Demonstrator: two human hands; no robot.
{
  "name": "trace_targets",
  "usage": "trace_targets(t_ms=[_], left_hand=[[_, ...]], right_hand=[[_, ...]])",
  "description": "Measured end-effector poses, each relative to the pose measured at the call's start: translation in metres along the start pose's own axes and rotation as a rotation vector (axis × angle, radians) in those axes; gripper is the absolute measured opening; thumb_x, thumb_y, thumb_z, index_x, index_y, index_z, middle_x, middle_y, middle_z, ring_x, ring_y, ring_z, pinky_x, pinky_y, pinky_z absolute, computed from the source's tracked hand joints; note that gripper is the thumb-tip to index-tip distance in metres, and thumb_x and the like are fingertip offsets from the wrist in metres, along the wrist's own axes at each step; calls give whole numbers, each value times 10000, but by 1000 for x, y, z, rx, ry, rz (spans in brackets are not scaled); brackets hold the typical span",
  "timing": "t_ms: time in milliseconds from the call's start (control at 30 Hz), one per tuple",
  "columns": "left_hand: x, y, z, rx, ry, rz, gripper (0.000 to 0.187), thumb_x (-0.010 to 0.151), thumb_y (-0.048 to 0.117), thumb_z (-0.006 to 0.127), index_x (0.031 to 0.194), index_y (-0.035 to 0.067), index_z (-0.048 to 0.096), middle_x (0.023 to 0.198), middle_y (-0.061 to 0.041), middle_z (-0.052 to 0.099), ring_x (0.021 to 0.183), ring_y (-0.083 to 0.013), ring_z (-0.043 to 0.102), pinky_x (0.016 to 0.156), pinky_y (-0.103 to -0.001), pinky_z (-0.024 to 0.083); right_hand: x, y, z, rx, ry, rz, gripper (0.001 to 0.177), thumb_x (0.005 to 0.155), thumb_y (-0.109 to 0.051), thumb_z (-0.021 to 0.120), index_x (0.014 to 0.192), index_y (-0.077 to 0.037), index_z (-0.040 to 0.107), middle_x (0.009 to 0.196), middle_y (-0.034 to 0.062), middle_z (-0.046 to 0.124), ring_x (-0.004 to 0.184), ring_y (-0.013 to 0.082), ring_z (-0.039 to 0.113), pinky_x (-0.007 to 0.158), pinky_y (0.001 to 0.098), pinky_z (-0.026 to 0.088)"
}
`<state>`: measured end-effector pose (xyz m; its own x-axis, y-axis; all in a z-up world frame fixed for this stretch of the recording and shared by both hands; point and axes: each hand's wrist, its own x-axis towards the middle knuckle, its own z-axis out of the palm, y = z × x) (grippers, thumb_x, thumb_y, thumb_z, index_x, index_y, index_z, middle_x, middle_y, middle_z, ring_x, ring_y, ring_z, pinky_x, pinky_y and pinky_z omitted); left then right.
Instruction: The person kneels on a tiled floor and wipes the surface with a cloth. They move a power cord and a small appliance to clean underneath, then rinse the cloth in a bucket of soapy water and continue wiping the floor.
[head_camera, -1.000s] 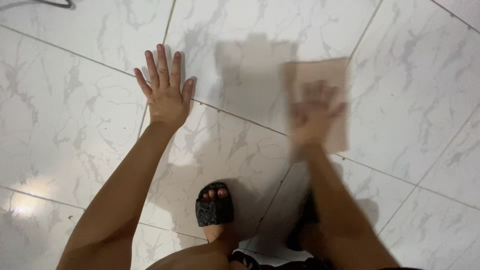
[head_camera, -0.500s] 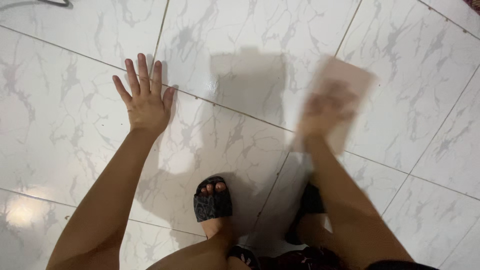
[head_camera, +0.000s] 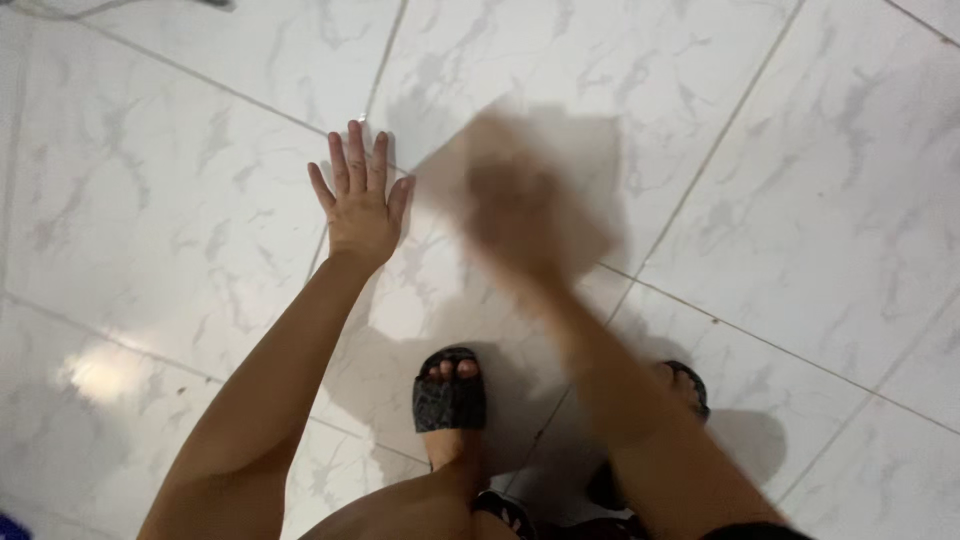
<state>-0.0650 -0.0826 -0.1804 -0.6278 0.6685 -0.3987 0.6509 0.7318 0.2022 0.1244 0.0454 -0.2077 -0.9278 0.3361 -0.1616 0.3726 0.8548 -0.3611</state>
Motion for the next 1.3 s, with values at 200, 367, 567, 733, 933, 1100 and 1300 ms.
trace_targets(t_ms=[200,367,567,733,933,1100,1300], left_hand=[[-37,-53,-15,-37,92,-175,680,1118,490,278,1684,157,104,1741,-122,-71,1598,-357,-99,1251,-653,-57],[-69,-86,-15,-68,150,-264,678,1117,478,279,1682,145,109,1739,-139,-65,1595,-372,-99,1243,-652,-63],[-57,-107,-6,7,135,-231,701,1098,514,266,1675,155,97,1725,-143,-73,1577,-367,-103,1232,-655,-58],[-47,-112,4,-4,101,-196,687,1115,500,259,1684,159,81,1736,-140,-74,1591,-363,-99,1245,-653,-55],[-43,-117,3,47,37,-184,690,1113,500,251,1680,177,29,1723,-130,-102,1573,-344,-123,1243,-648,-61],[-46,-112,-3,-12,52,-190,698,1139,514,264,1695,177,10,1732,-128,-117,1590,-355,-125,1264,-649,-54],[-41,-101,-10,21,3,-173,687,1150,525,264,1699,202,7,1733,-112,-120,1598,-338,-112,1267,-660,-48]], right_hand=[[-24,159,-29,-58,58,480,725,1143,-558,192,1706,-143,0,1770,122,-58,1622,370,-36,1263,682,0],[-96,257,-52,-86,94,904,730,1141,-559,185,1702,-133,-8,1767,128,-63,1621,361,-40,1265,673,-5],[-104,268,-7,-56,111,1208,736,1138,-559,177,1697,-122,-17,1764,134,-68,1619,352,-44,1267,662,-12],[-63,156,19,-107,115,849,662,1131,-512,208,1657,-123,109,1733,116,71,1595,319,56,1270,637,-9],[-15,-27,-12,211,71,223,553,1130,-426,263,1595,-128,286,1683,88,267,1564,265,208,1277,603,12],[-6,-115,8,332,-134,-217,494,1126,-384,301,1537,-146,436,1636,51,432,1532,192,332,1308,540,66],[1,-132,35,335,-233,-465,603,1013,-481,361,1566,-245,392,1627,-23,433,1492,164,372,1288,496,206]])
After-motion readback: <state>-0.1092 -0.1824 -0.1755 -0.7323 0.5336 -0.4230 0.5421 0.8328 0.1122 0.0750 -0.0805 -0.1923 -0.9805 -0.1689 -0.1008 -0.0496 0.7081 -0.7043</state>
